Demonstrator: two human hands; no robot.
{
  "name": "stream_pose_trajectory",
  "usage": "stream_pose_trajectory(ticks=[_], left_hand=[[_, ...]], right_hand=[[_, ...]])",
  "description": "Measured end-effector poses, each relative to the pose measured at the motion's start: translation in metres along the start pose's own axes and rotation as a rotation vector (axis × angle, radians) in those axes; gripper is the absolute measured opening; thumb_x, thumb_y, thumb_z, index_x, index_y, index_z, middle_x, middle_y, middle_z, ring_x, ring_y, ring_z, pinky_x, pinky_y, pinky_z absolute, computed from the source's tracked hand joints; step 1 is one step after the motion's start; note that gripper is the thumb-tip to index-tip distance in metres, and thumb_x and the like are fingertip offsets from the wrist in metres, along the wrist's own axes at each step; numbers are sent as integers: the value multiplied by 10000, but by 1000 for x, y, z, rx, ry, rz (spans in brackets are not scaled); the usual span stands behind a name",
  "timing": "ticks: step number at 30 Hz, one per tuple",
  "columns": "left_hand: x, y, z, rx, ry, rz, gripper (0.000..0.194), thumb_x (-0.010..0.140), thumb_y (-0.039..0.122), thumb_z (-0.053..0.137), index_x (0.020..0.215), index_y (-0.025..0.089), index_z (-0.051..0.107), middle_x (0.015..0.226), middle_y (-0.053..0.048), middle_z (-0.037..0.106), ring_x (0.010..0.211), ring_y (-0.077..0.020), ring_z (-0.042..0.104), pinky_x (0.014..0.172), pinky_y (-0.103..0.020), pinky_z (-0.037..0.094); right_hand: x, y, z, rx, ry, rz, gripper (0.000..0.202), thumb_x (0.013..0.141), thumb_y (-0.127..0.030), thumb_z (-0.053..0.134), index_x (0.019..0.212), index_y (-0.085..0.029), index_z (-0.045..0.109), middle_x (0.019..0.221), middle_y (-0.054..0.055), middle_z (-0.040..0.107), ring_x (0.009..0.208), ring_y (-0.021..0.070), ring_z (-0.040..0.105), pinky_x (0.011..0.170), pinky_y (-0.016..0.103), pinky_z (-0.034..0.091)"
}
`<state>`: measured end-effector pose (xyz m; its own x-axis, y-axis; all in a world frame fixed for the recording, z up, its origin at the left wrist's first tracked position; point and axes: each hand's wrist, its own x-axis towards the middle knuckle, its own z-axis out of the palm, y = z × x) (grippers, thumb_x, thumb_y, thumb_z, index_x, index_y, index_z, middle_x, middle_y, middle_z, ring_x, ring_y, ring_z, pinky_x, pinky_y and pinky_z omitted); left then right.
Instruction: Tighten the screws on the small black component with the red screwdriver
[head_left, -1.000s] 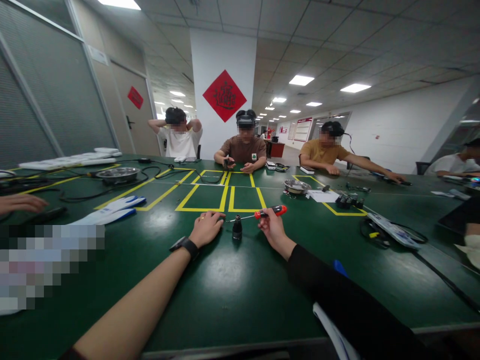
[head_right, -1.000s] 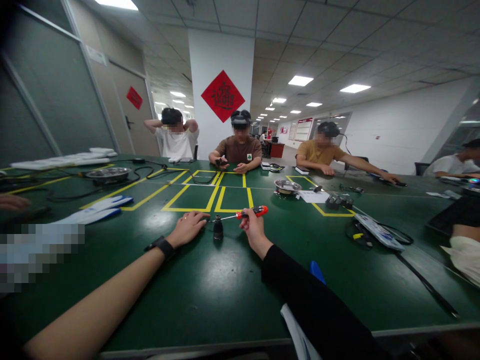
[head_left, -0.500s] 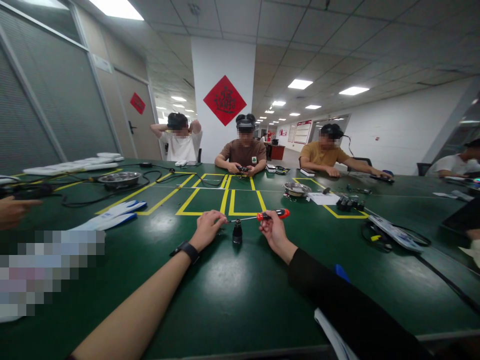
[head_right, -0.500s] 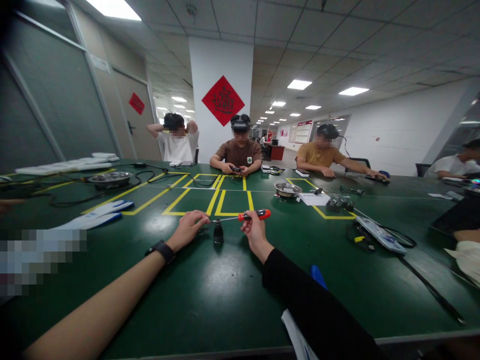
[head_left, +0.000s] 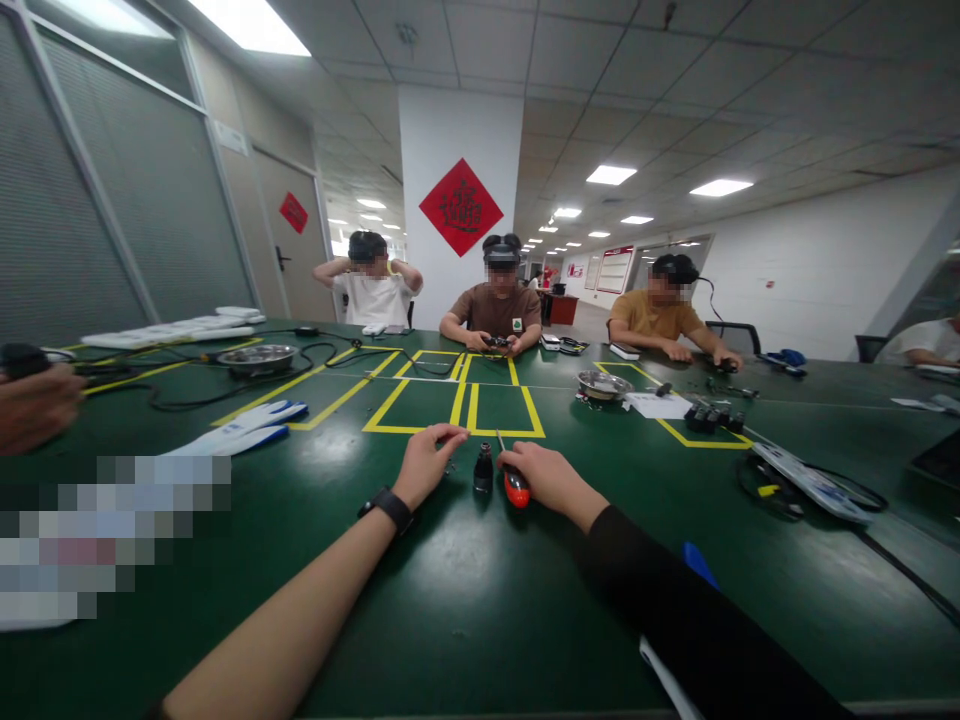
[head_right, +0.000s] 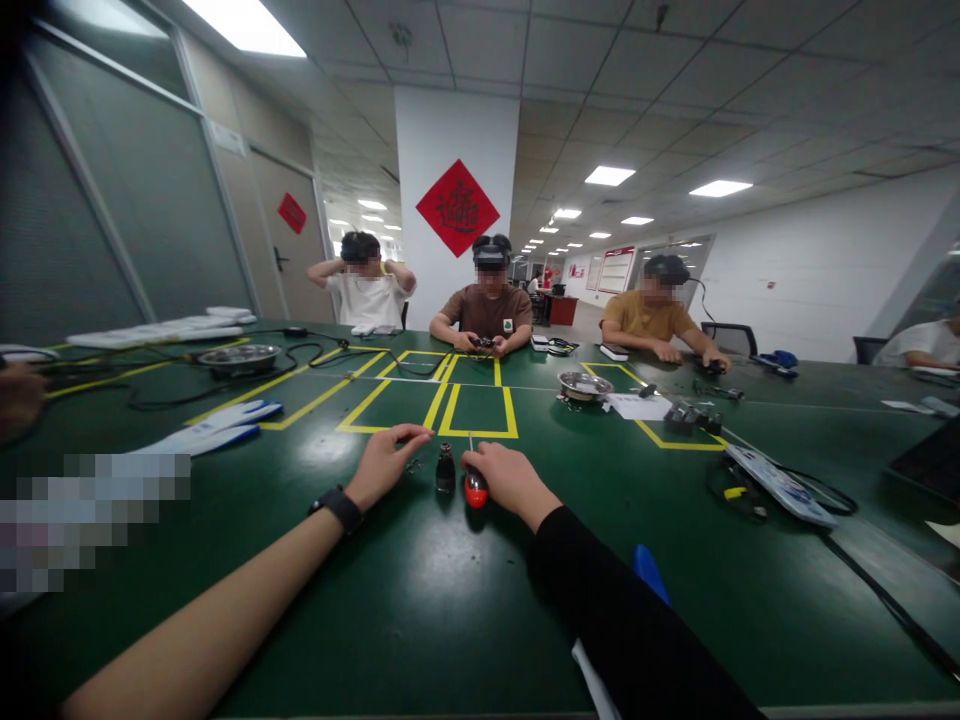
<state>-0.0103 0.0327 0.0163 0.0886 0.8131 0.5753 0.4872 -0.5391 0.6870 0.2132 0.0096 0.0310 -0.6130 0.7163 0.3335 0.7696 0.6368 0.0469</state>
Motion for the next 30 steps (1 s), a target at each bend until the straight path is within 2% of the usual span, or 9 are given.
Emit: stream_pose_trajectory(ticks=[4, 8, 12, 15, 19, 25, 30], left_hand=[[-2, 10, 1, -101, 38, -5, 279, 798, 388, 548, 909, 158, 663, 881, -53, 694, 773, -174, 622, 744, -300, 484], [-6, 22, 0, -110, 128, 56, 272, 820, 369, 530, 979, 171, 626, 880, -51, 679, 799, -167, 617, 739, -290, 480], [-12, 38, 3, -76, 177, 164, 245, 846, 330, 505, 1028, 190, 593, 873, -45, 650, 818, -157, 598, 761, -287, 469], [-18, 48, 7, -65, 148, 222, 223, 856, 311, 494, 1027, 199, 584, 846, -33, 628, 798, -150, 585, 770, -290, 470], [-23, 56, 12, -65, 92, 255, 206, 865, 290, 481, 1022, 195, 575, 848, -36, 617, 784, -147, 580, 767, -283, 467], [-25, 57, 14, -74, 91, 288, 183, 865, 276, 482, 995, 186, 575, 842, -34, 611, 781, -142, 579, 758, -271, 462], [-26, 56, 14, -50, 79, 285, 189, 870, 276, 464, 987, 180, 577, 840, -37, 606, 775, -143, 578, 754, -272, 463]], right_hand=[[1, -1, -4, -8, 34, 15, 248, 830, -133, 497, 1006, -277, 597, 855, 34, 587, 766, 171, 549, 621, 252, 353], [0, -11, -20, 81, 327, 118, 166, 845, -196, 505, 989, -203, 587, 884, 59, 598, 852, 194, 537, 739, 284, 373], [2, -31, -27, 231, 481, 73, 131, 847, -279, 520, 909, -185, 589, 846, 55, 598, 832, 193, 533, 763, 300, 384], [3, -42, -24, 307, 524, 69, 125, 840, -277, 533, 907, -193, 597, 855, 56, 599, 844, 196, 537, 766, 303, 392], [1, -41, -20, 386, 546, 83, 116, 851, -273, 523, 875, -198, 608, 845, 47, 595, 836, 182, 544, 769, 291, 401], [0, -38, -15, 480, 575, 66, 128, 855, -263, 507, 893, -199, 612, 862, 42, 582, 746, 152, 542, 742, 281, 416], [2, -39, -12, 577, 573, 47, 89, 841, -244, 509, 851, -187, 577, 836, 37, 563, 758, 153, 537, 720, 275, 426]])
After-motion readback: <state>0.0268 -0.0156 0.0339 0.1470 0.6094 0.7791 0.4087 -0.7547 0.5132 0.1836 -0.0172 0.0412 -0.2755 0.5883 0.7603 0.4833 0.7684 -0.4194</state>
